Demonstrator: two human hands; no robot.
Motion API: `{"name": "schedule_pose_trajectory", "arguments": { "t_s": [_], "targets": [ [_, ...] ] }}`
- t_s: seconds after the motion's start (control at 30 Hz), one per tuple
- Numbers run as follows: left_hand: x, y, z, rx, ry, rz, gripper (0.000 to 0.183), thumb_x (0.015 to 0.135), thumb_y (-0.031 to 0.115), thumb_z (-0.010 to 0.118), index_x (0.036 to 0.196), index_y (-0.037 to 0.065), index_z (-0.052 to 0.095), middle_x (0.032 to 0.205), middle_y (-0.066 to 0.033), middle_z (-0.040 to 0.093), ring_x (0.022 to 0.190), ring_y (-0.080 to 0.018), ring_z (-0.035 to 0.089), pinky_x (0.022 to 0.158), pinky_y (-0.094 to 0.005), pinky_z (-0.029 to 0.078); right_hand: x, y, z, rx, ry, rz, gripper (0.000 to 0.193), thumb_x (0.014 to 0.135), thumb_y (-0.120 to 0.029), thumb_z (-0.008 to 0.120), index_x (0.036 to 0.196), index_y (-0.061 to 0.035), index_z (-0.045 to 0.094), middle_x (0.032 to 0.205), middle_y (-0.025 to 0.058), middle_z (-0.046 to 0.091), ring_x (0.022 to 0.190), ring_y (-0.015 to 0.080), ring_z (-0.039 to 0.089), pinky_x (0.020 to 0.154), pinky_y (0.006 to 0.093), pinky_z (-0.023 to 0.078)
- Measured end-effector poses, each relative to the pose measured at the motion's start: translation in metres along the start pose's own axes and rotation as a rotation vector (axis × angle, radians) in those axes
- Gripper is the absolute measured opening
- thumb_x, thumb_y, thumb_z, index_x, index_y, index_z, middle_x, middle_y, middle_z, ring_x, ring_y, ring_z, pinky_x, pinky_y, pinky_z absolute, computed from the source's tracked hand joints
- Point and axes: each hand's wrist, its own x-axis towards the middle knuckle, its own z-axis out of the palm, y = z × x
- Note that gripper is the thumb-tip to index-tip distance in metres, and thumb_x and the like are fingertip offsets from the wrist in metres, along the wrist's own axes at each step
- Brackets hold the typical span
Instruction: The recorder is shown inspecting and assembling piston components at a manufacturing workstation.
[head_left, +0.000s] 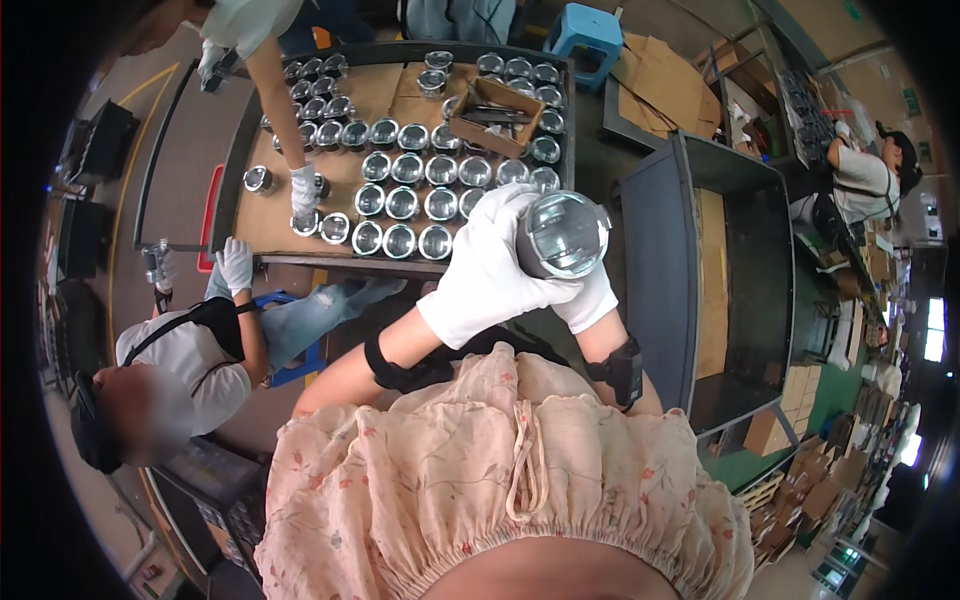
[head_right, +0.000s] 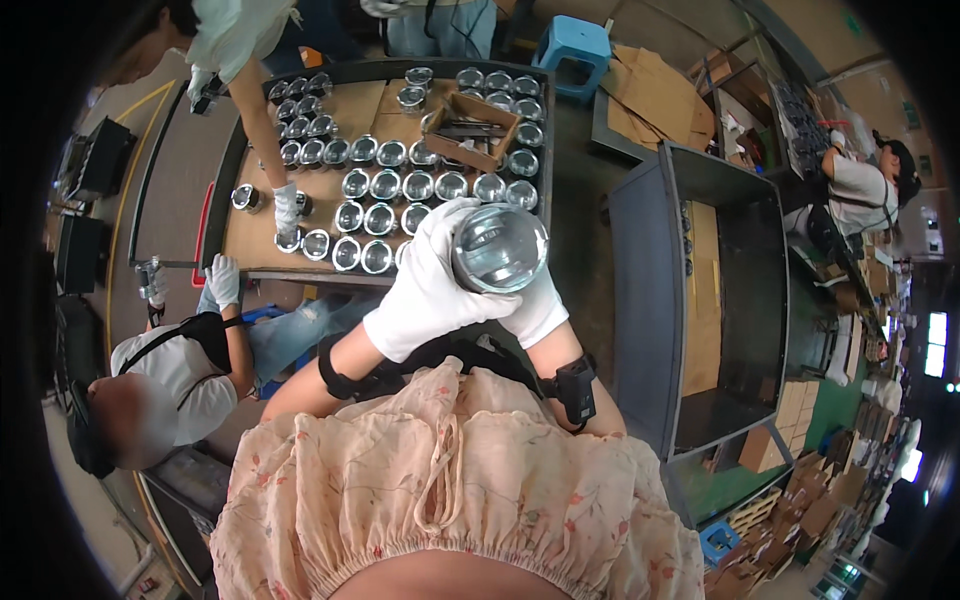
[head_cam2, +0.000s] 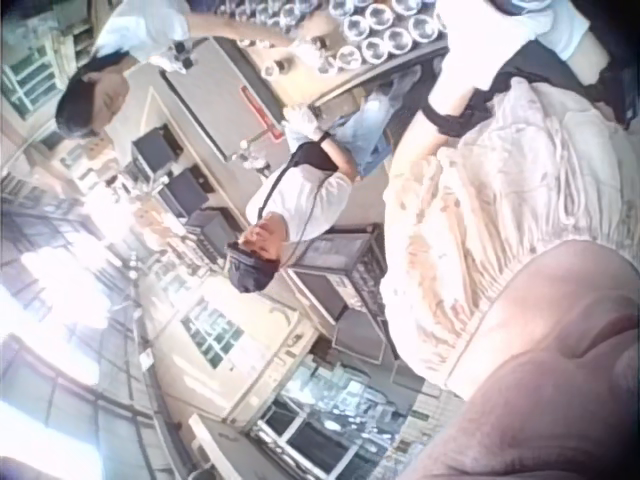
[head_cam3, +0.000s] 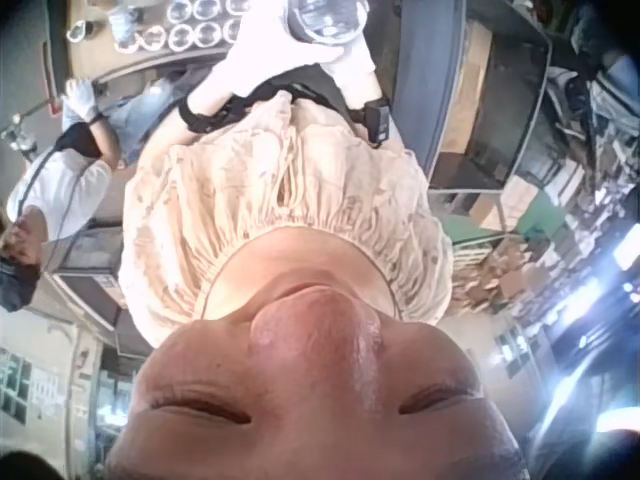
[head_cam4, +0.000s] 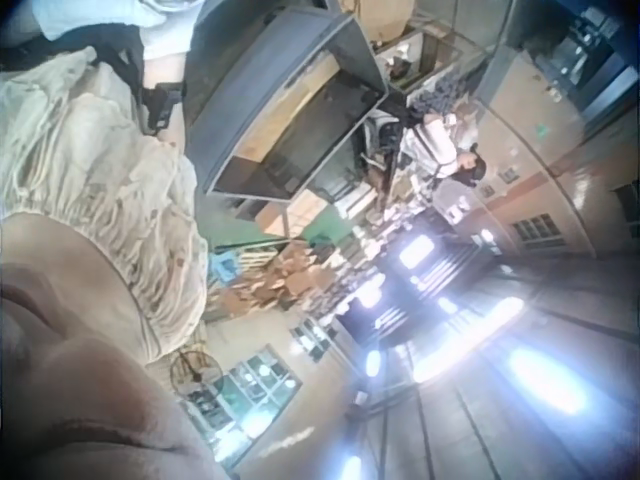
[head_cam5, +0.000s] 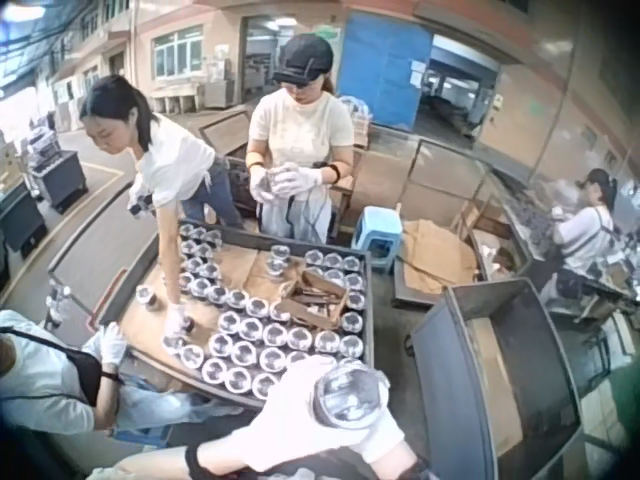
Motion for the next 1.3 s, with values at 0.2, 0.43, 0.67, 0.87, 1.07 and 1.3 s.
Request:
{"name": "schedule_pose_trajectory", "arguments": {
  "t_s": [0.2, 0.43, 0.67, 0.87, 1.07, 1.3],
  "targets": [
    [-0.008, 0.025, 0.044, 0.061, 0.128, 0.087, 0.077, 0.055, 0.03, 0.089, 0.116, 0.004, 0.05, 0.122, -0.0177, 0.052, 0.11, -0.0357, 0.055, 0.093, -0.0421, 0.048, -0.042, -0.017, -0.021, -0.334, 0.05, -0.157, 0.032, 0.095, -0.02, 0.052, 0.125, -0.0074, 0.05, 0.12, 0.0063, 0.059, 0.111, 0.0195, 0.056, 0.097, 0.0324, 0.044],
    [-0.013, 0.044, 0.073, -0.075, 0.081, 0.147, 0.071, 0.056, 0.019, 0.086, 0.115, 0.005, 0.049, 0.121, -0.0189, 0.052, 0.109, -0.0366, 0.056, 0.093, -0.0428, 0.048, -0.069, -0.032, -0.04, 1.053, 0.033, 0.117, 0.044, 0.1, -0.047, 0.041, 0.113, -0.0087, 0.059, 0.112, 0.0075, 0.064, 0.105, 0.0201, 0.059, 0.094, 0.0342, 0.047],
    [-0.023, 0.048, 0.086, -0.053, 0.095, 0.162, 0.073, 0.054, 0.011, 0.084, 0.118, 0.006, 0.05, 0.126, -0.019, 0.051, 0.115, -0.0377, 0.054, 0.096, -0.0432, 0.046, -0.076, -0.015, -0.058, 1.341, -0.135, 0.195, 0.049, 0.099, -0.051, 0.038, 0.114, -0.0083, 0.059, 0.114, 0.0095, 0.064, 0.105, 0.0218, 0.06, 0.095, 0.0377, 0.047],
    [-0.04, 0.026, 0.047, -0.075, 0.085, -0.07, 0.069, 0.058, 0.015, 0.085, 0.117, 0.0, 0.052, 0.12, -0.0179, 0.056, 0.113, -0.0335, 0.056, 0.097, -0.0395, 0.045, -0.032, 0.028, -0.056, 0.81, 0.123, 0.366, 0.054, 0.102, -0.045, 0.036, 0.13, -0.0007, 0.048, 0.12, 0.015, 0.061, 0.104, 0.0263, 0.062, 0.096, 0.0368, 0.047],
    [-0.055, -0.014, -0.018, -0.059, 0.098, -0.467, 0.07, 0.065, 0.013, 0.085, 0.122, 0.0, 0.048, 0.11, -0.0111, 0.064, 0.099, -0.0179, 0.064, 0.087, -0.0308, 0.051, 0.06, 0.116, -0.083, 0.548, 0.285, 0.494, 0.036, 0.099, -0.026, 0.051, 0.127, -0.0044, 0.052, 0.115, 0.0129, 0.064, 0.098, 0.0242, 0.064, 0.084, 0.0351, 0.053],
    [-0.05, -0.082, -0.084, 0.009, 0.146, -0.552, 0.068, 0.063, 0.012, 0.084, 0.121, 0.001, 0.05, 0.109, -0.0114, 0.064, 0.098, -0.0208, 0.064, 0.088, -0.0326, 0.051, 0.21, 0.163, -0.107, 0.534, 0.391, 0.479, 0.034, 0.096, -0.014, 0.053, 0.127, -0.0017, 0.048, 0.126, 0.0204, 0.056, 0.11, 0.0347, 0.059, 0.086, 0.0435, 0.054]
  ]
}}
